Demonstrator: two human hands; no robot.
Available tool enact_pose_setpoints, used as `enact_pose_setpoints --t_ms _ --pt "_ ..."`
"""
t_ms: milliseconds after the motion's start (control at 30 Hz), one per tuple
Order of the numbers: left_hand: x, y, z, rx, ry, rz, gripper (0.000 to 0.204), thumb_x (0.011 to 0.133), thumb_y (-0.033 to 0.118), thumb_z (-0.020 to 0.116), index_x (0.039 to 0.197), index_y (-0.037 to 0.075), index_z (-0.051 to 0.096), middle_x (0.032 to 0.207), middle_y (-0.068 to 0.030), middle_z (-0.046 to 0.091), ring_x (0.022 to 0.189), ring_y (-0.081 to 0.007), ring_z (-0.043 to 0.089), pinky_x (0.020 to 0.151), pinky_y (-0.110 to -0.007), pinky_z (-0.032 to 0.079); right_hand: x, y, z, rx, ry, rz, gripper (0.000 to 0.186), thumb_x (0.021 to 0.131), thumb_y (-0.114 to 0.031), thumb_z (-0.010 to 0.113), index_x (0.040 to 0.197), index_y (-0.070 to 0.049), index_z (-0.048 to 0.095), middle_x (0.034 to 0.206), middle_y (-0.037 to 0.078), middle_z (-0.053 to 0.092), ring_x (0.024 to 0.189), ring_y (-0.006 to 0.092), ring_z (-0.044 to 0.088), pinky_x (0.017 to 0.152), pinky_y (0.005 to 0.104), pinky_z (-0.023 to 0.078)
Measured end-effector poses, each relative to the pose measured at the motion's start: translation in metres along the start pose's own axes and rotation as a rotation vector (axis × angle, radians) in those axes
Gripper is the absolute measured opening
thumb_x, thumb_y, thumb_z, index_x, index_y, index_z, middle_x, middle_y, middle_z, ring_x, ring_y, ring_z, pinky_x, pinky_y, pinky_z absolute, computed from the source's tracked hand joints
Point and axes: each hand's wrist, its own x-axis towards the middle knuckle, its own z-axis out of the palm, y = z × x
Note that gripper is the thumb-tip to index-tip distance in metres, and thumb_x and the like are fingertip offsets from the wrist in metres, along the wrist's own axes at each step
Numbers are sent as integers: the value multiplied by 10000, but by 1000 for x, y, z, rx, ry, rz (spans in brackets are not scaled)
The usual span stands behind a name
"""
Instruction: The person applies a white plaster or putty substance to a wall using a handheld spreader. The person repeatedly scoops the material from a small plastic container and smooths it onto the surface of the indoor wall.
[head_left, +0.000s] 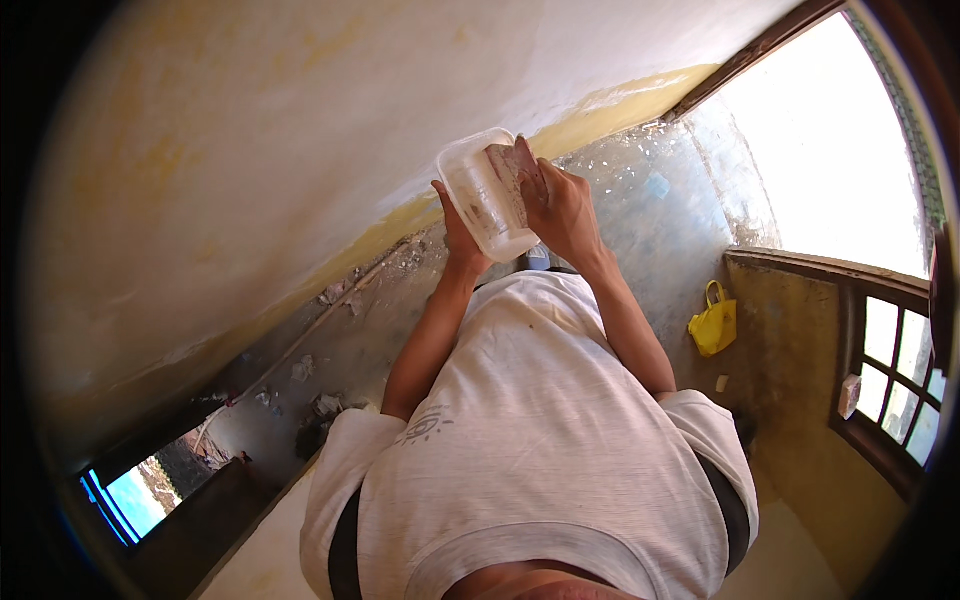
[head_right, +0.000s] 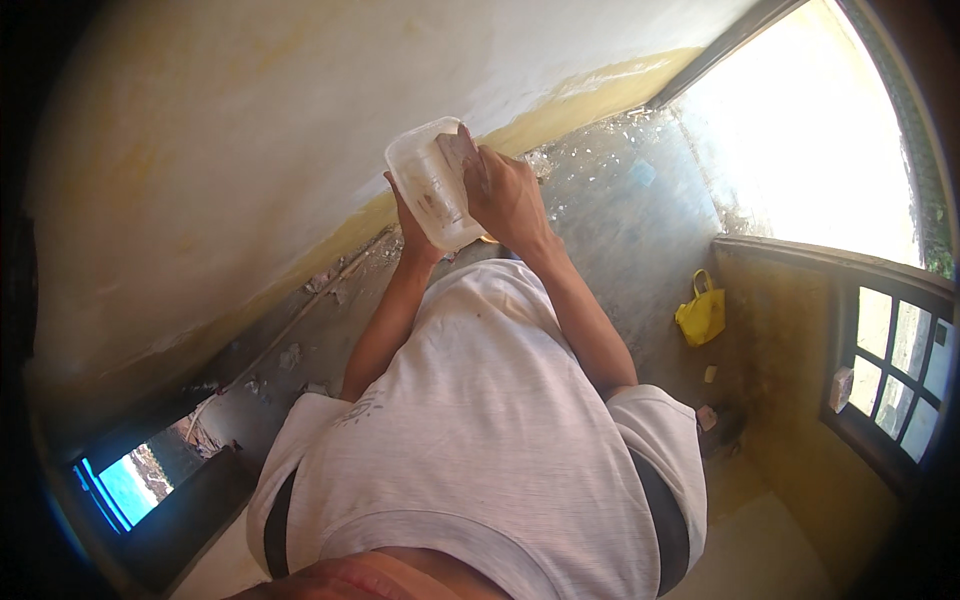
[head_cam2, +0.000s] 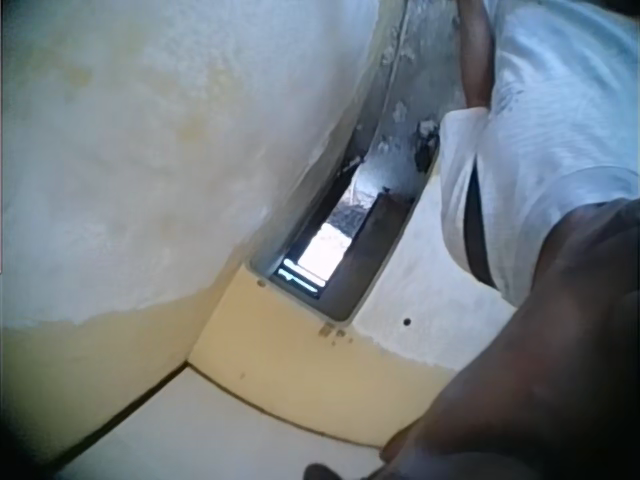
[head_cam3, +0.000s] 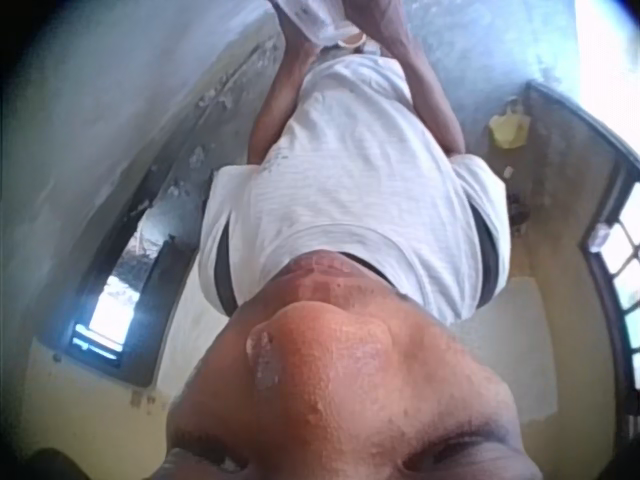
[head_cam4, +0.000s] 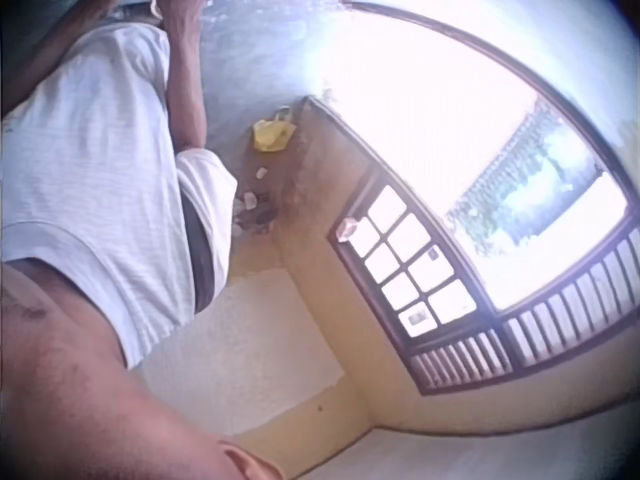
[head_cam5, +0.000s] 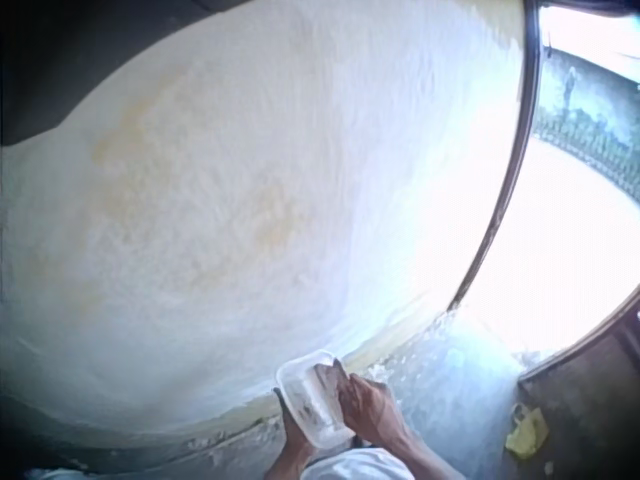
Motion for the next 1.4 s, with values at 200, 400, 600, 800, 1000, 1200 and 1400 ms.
enact_pose_setpoints --t_ms 200,400,600,800,1000,1200,1400 --pt "-10 2 -1 31 26 -36 772 1029 714 217 1573 182 345 1543 -80 456 1415 -281 453 1186 -473 379 -11 -1 26 27 -8 -80 143 943 -92 606 907 44 580 807 280 640 714 484 627 642 507 497" --pt "-19 5 -2 147 -7 -20 738 1055 672 185 1590 176 299 1553 -63 439 1423 -252 444 1198 -448 364 -15 1 28 62 -52 -107 158 936 -82 601 865 35 522 781 273 626 705 488 614 637 527 483" --pt "-15 -1 -5 203 -14 -14 740 1048 686 194 1585 191 307 1535 -53 454 1413 -240 452 1183 -437 378 -19 8 28 117 -58 -116 124 923 -59 603 887 42 539 772 279 626 712 493 615 652 525 483" --pt "-6 -11 -12 201 99 -28 720 1046 686 241 1566 198 344 1488 -51 495 1375 -235 486 1155 -423 409 -29 6 23 200 -13 -119 144 928 -76 633 945 67 622 726 273 610 626 444 586 594 465 465" --pt "-8 -14 -7 307 42 24 769 1013 723 289 1537 170 392 1454 -77 532 1295 -255 567 1073 -429 509 -31 18 15 247 -119 179 286 959 -203 650 909 76 612 688 242 599 577 373 558 586 445 448" --pt "-1 -14 -30 17 -59 -128 867 973 781 311 1524 120 409 1431 -133 557 1261 -306 598 1029 -478 546 -40 45 32 411 -100 252 335 970 -243 663 944 90 625 651 194 553 578 241 485 588 410 431" --pt "0 -17 -46 -90 -132 -198 845 987 760 313 1521 113 410 1422 -135 561 1230 -308 618 1010 -476 557 -43 61 38 488 -112 284 352 978 -266 663 959 84 631 650 126 538 608 174 469 588 387 425"
